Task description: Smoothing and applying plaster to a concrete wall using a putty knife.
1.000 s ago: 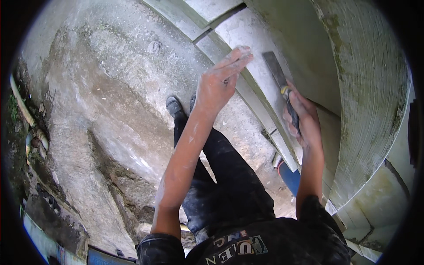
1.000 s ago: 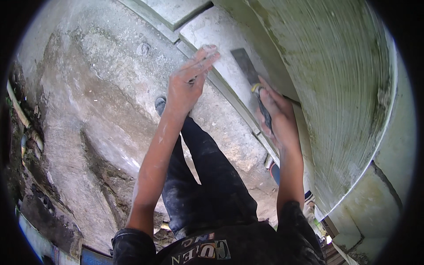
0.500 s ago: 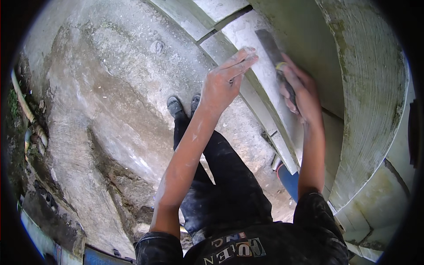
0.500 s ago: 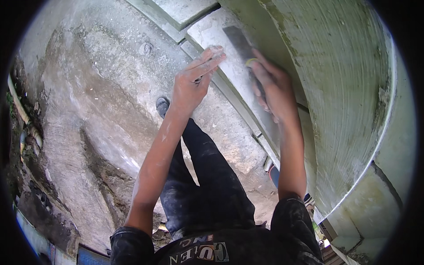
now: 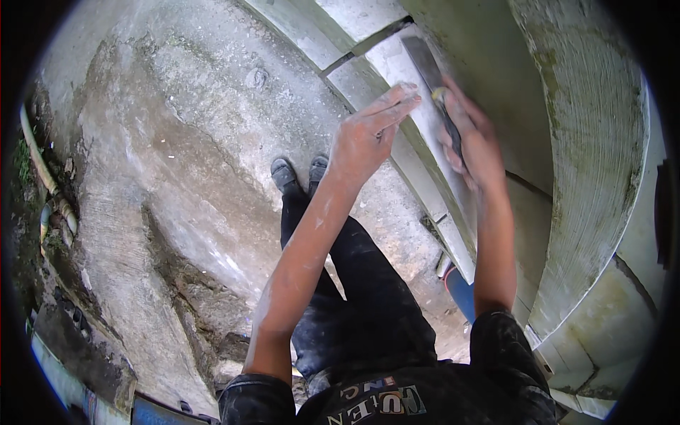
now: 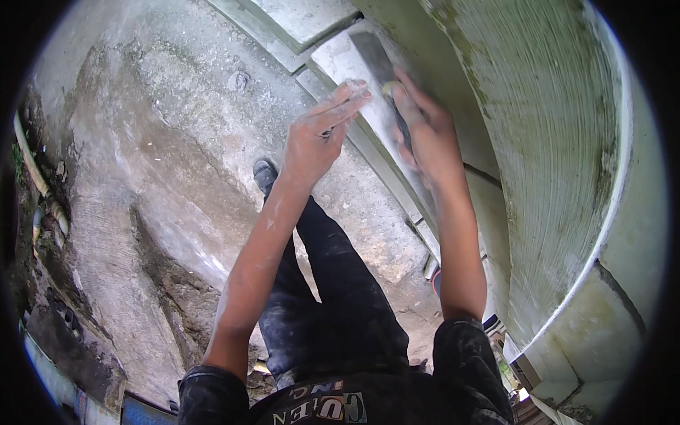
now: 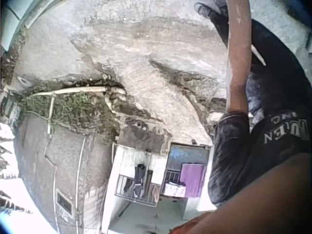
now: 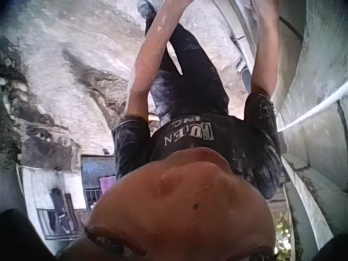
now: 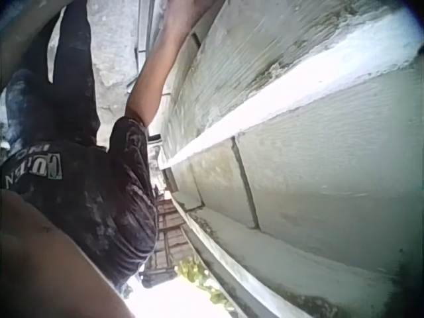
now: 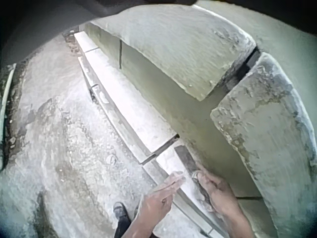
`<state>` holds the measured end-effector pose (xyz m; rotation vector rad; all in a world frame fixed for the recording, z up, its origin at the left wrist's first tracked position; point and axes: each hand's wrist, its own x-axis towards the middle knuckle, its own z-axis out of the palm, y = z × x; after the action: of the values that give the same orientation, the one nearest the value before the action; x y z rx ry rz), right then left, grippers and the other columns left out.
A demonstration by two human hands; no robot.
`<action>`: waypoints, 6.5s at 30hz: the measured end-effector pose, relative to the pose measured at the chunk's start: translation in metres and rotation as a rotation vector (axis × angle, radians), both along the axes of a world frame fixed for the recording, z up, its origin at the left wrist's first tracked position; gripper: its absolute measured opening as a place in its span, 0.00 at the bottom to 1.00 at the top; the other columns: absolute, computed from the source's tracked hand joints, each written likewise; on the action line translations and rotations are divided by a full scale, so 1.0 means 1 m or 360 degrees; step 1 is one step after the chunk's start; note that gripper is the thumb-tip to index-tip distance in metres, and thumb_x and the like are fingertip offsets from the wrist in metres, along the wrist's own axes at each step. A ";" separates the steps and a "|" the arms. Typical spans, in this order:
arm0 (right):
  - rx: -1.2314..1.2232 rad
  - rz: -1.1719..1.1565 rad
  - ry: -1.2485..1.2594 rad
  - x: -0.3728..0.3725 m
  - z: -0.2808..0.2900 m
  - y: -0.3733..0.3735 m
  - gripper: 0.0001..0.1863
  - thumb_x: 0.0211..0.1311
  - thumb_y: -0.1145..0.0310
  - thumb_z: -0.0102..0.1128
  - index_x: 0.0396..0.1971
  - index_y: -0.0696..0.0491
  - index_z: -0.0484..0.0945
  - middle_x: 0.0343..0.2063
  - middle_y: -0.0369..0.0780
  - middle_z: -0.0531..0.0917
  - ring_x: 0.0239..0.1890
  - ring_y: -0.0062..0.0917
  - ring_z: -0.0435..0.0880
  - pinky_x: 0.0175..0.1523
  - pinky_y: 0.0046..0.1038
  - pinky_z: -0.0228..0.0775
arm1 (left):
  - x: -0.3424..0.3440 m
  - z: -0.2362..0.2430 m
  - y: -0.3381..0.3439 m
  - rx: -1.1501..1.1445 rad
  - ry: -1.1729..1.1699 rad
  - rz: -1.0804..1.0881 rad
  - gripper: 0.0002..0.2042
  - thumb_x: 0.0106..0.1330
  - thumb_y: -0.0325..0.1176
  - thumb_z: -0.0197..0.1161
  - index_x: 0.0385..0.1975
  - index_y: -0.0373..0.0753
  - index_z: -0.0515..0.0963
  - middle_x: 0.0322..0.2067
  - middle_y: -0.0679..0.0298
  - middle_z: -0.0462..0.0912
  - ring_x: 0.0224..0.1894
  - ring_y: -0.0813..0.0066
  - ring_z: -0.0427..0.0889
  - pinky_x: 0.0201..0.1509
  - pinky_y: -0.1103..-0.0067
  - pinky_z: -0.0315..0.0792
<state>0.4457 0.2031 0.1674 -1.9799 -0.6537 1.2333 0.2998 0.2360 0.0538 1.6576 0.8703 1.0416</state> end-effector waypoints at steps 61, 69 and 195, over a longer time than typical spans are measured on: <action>0.0051 -0.0034 0.0102 -0.045 0.022 -0.004 0.26 0.76 0.71 0.50 0.72 0.50 0.64 0.18 0.27 0.67 0.16 0.09 0.61 0.21 0.15 0.53 | -0.008 -0.018 0.006 0.0062 -0.0064 -0.0137 0.24 0.57 0.14 0.60 0.51 0.46 0.84 0.59 0.64 0.80 0.54 0.63 0.84 0.52 0.73 0.82; -0.0126 -0.0163 -0.0094 -0.036 0.028 -0.027 0.26 0.76 0.71 0.48 0.71 0.50 0.64 0.14 0.28 0.66 0.13 0.10 0.59 0.18 0.17 0.52 | -0.003 -0.012 0.010 0.0019 -0.0179 -0.0239 0.26 0.55 0.13 0.59 0.52 0.46 0.83 0.58 0.65 0.81 0.55 0.63 0.83 0.53 0.73 0.81; 0.0059 0.0272 -0.0517 -0.016 -0.013 -0.187 0.28 0.69 0.74 0.61 0.66 0.62 0.67 0.38 0.43 0.84 0.33 0.15 0.76 0.39 0.21 0.72 | 0.024 0.021 -0.120 -0.1170 -0.0135 -0.0023 0.20 0.75 0.44 0.58 0.29 0.30 0.75 0.19 0.55 0.70 0.21 0.69 0.66 0.28 0.71 0.65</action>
<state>0.4300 0.0165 0.1541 -2.1496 -1.0170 0.9931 0.3234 0.1161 0.0745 0.9897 1.0238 0.6538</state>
